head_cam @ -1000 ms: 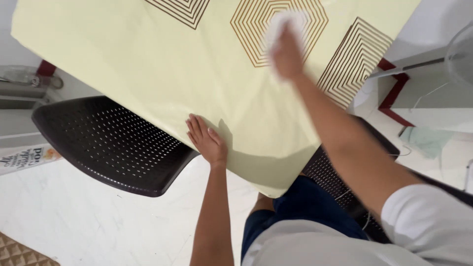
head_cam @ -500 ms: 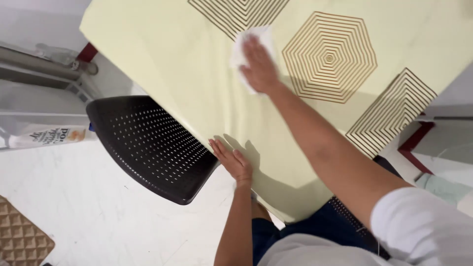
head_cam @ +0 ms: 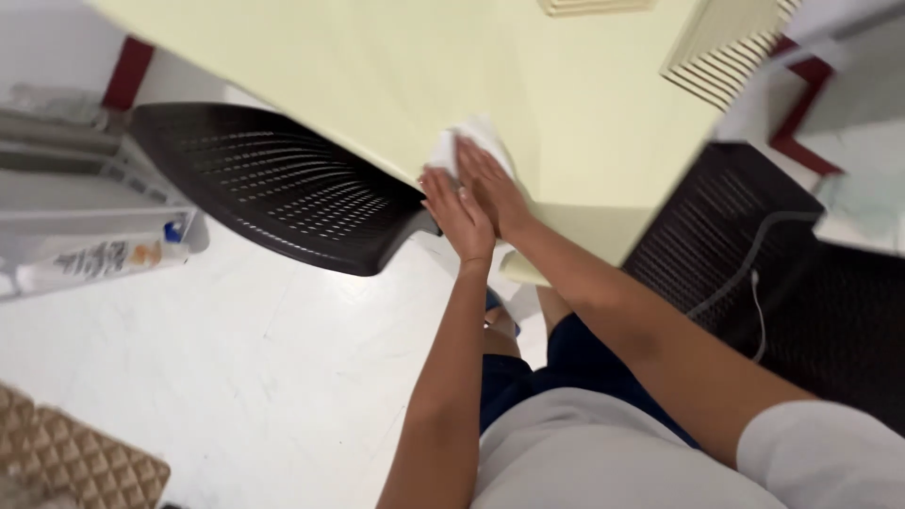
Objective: Cleaning a dining table and chair using wet wipes.
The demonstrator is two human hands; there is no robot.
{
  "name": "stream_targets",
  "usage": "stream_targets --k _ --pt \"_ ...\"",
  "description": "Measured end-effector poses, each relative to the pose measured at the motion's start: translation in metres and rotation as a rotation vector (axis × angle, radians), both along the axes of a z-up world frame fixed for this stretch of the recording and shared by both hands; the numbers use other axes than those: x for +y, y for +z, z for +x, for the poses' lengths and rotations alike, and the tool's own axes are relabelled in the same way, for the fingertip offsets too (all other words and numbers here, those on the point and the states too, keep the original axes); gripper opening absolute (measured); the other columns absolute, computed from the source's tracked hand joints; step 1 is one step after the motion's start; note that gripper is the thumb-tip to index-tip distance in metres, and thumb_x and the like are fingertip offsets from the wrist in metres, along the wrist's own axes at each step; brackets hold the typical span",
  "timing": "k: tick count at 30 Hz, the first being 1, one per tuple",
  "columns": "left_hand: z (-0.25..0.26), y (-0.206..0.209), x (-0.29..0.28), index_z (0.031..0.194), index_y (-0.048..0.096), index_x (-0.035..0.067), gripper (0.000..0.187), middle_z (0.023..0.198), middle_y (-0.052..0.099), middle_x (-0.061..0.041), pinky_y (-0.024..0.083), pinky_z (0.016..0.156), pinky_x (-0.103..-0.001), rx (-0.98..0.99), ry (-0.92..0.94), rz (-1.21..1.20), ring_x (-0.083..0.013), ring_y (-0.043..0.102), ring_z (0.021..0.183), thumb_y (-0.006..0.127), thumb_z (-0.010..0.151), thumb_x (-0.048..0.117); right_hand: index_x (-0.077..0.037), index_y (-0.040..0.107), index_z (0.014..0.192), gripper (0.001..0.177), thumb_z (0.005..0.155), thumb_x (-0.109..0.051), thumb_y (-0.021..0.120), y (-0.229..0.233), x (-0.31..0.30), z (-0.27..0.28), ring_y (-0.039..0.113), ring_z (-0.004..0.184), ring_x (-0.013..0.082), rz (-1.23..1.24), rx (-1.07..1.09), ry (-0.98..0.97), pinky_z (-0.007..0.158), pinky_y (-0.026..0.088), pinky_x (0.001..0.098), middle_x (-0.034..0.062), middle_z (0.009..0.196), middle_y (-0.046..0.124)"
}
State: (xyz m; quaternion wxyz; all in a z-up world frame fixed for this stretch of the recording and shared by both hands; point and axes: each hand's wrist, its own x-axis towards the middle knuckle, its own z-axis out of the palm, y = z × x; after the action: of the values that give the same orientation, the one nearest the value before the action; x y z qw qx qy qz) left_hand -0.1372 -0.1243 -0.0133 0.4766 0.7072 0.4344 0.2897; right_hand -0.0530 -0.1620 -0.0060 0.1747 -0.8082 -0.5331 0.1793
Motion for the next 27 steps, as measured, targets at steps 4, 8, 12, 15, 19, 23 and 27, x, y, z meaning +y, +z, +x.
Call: stream_targets --k 4,8,12,15,19,23,27 --pt "-0.004 0.002 -0.039 0.159 0.034 0.0 0.059 0.172 0.025 -0.019 0.009 0.132 -0.052 0.23 -0.371 0.224 -0.0395 0.015 0.163 0.034 0.11 0.033 0.006 0.02 0.164 0.072 0.108 -0.036 0.039 0.011 -0.099 -0.022 0.011 0.162 0.0278 0.087 0.11 -0.372 0.132 0.009 0.0408 0.017 0.173 0.012" --pt "0.011 0.015 -0.082 0.16 0.028 -0.006 0.068 0.17 0.024 -0.023 0.013 0.13 -0.052 0.05 -0.696 0.273 -0.0412 0.017 0.16 0.042 0.106 0.034 0.008 0.023 0.159 0.064 0.108 -0.027 0.041 0.015 -0.156 -0.015 0.01 0.16 0.0346 -0.035 -0.032 -0.561 0.127 0.011 0.045 0.0259 0.172 0.014" --pt "0.044 0.011 -0.109 0.158 0.033 -0.005 0.069 0.168 0.027 -0.024 0.015 0.128 -0.051 0.104 -1.041 0.334 -0.0409 0.02 0.158 0.046 0.101 0.031 0.003 0.03 0.157 0.07 0.099 -0.031 0.049 -0.018 -0.175 0.034 0.017 0.154 0.0405 0.087 -0.253 -0.587 0.125 0.02 0.0465 0.0302 0.165 0.022" --pt "0.069 0.012 -0.112 0.159 0.033 -0.004 0.063 0.169 0.028 -0.024 0.019 0.13 -0.048 0.031 -0.988 0.388 -0.0407 0.023 0.158 0.045 0.106 0.029 0.003 0.027 0.165 0.066 0.108 -0.027 0.041 -0.045 -0.173 0.101 0.032 0.155 0.0358 -0.001 0.06 -0.839 0.127 0.029 0.0464 0.0215 0.169 0.032" --pt "0.099 0.014 -0.08 0.16 0.03 -0.005 0.062 0.169 0.028 -0.024 0.018 0.133 -0.047 0.009 -0.778 0.325 -0.0412 0.022 0.16 0.045 0.106 0.023 0.01 0.018 0.162 0.073 0.109 -0.029 0.048 -0.045 -0.139 0.199 0.023 0.157 0.0443 0.026 -0.225 -0.843 0.129 0.02 0.049 0.0299 0.17 0.018" --pt "0.119 0.002 -0.035 0.16 0.029 -0.005 0.062 0.169 0.027 -0.023 0.017 0.133 -0.048 -0.019 -0.621 0.354 -0.0422 0.021 0.159 0.047 0.108 0.023 0.014 0.003 0.161 0.085 0.106 -0.031 0.051 -0.063 -0.071 0.261 0.005 0.16 0.0426 0.261 -0.122 -0.807 0.131 0.005 0.0482 0.0306 0.171 0.003" --pt "0.132 0.036 -0.001 0.161 0.027 -0.006 0.064 0.17 0.023 -0.024 0.017 0.131 -0.048 0.103 -0.53 0.323 -0.0442 0.019 0.159 0.042 0.106 0.022 0.009 0.009 0.163 0.076 0.102 -0.02 0.043 -0.081 0.017 0.202 0.009 0.161 0.0375 0.174 0.036 -0.607 0.132 0.008 0.0431 0.0263 0.172 0.007"
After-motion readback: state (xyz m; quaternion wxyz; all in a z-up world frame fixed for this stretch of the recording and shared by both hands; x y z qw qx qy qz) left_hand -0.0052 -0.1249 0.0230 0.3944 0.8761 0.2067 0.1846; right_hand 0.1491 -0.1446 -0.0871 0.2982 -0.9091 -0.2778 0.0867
